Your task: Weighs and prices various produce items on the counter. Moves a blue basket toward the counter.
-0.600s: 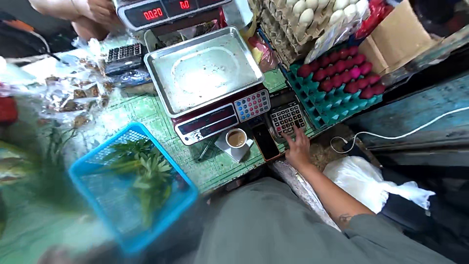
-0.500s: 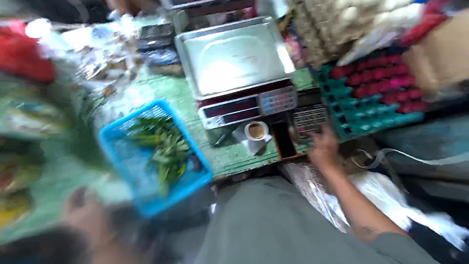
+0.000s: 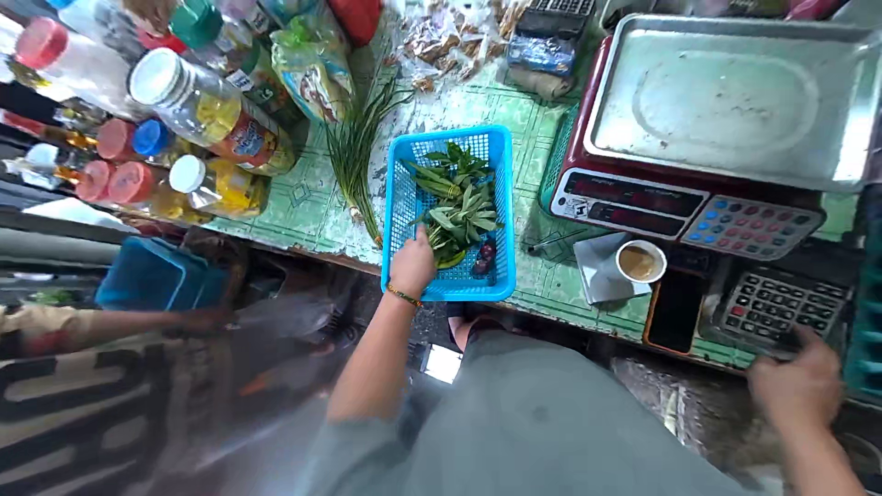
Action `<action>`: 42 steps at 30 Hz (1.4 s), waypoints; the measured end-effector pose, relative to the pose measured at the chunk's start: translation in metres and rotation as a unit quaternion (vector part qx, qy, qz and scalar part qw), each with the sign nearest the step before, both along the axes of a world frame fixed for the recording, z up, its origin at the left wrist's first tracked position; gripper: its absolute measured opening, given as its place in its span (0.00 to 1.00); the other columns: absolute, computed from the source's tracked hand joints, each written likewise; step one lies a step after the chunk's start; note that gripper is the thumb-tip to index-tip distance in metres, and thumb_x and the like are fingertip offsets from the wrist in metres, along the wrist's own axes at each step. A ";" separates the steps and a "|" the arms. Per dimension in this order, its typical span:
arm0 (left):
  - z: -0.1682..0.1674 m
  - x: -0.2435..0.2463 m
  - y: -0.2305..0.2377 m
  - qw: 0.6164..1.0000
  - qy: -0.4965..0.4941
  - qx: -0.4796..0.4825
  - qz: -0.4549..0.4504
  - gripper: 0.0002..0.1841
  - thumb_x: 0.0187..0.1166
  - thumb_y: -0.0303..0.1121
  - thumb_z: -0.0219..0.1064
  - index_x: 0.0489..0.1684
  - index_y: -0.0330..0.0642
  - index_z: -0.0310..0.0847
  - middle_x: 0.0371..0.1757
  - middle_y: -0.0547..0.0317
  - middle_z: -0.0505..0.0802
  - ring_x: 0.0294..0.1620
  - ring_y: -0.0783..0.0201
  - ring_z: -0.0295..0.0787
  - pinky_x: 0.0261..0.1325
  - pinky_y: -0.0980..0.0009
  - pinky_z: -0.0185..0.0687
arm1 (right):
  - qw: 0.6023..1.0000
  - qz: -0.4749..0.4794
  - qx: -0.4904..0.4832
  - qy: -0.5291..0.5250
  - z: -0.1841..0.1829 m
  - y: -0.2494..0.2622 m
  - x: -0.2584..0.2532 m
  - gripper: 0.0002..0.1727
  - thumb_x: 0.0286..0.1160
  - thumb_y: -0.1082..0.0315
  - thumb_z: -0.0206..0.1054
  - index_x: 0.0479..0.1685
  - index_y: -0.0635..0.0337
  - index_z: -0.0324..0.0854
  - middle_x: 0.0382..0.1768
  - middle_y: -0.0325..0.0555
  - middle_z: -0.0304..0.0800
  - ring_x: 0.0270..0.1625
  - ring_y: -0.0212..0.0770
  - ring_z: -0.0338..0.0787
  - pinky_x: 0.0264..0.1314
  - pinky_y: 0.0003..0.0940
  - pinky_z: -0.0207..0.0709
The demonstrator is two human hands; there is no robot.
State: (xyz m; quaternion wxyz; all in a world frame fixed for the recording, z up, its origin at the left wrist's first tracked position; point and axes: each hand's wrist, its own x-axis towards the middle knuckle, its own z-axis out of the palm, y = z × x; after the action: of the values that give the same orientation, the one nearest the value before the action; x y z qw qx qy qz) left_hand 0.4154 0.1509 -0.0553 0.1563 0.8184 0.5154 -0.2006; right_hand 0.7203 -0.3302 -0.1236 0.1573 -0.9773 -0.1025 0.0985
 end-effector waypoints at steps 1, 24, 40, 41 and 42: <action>0.017 -0.001 0.000 1.000 -0.017 0.024 -0.010 0.40 0.77 0.24 0.64 0.93 0.38 0.51 0.63 0.26 0.87 0.56 0.28 0.90 0.52 0.31 0.85 | 1.000 0.001 0.004 0.005 0.001 -0.002 -0.002 0.36 0.71 0.75 0.62 0.86 0.64 0.65 0.83 0.70 0.69 0.85 0.68 0.71 0.84 0.66 0.65; 0.162 -0.061 0.092 0.950 -0.163 0.262 0.041 0.26 0.83 0.37 0.65 0.78 0.35 0.72 0.73 0.24 0.81 0.73 0.24 0.77 0.72 0.25 0.69 | 0.998 -0.022 0.058 0.016 -0.003 -0.001 -0.010 0.25 0.72 0.76 0.60 0.71 0.73 0.75 0.84 0.71 0.65 0.83 0.68 0.73 0.80 0.65 0.69; -0.019 0.096 0.119 0.938 -0.074 0.095 -0.325 0.20 0.78 0.35 0.71 0.69 0.44 0.84 0.64 0.33 0.89 0.68 0.30 0.84 0.70 0.24 0.69 | 0.998 -0.047 0.001 0.040 -0.013 -0.009 0.001 0.30 0.68 0.75 0.69 0.76 0.59 0.75 0.88 0.54 0.65 0.72 0.63 0.85 0.63 0.67 0.84; 0.007 0.090 0.121 0.947 -0.087 0.118 -0.286 0.19 0.81 0.36 0.68 0.69 0.42 0.83 0.64 0.31 0.89 0.66 0.29 0.85 0.67 0.25 0.73 | 0.998 -0.043 -0.002 0.036 -0.011 -0.008 0.000 0.32 0.69 0.75 0.69 0.79 0.58 0.74 0.89 0.55 0.64 0.77 0.63 0.81 0.68 0.66 0.81; 0.035 0.086 0.119 0.960 -0.090 0.138 -0.225 0.20 0.83 0.35 0.66 0.70 0.39 0.82 0.67 0.30 0.87 0.69 0.30 0.83 0.69 0.28 0.73 | 0.999 -0.045 -0.006 0.027 -0.009 -0.006 0.000 0.34 0.68 0.74 0.70 0.80 0.56 0.73 0.89 0.56 0.64 0.80 0.65 0.77 0.72 0.66 0.78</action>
State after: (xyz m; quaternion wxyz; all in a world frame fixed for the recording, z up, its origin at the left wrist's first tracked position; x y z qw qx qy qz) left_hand 0.5016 0.2702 -0.0204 0.0382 0.9415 0.3244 -0.0833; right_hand 0.7204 -0.3359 -0.1331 0.1587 -0.9788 -0.0541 0.1180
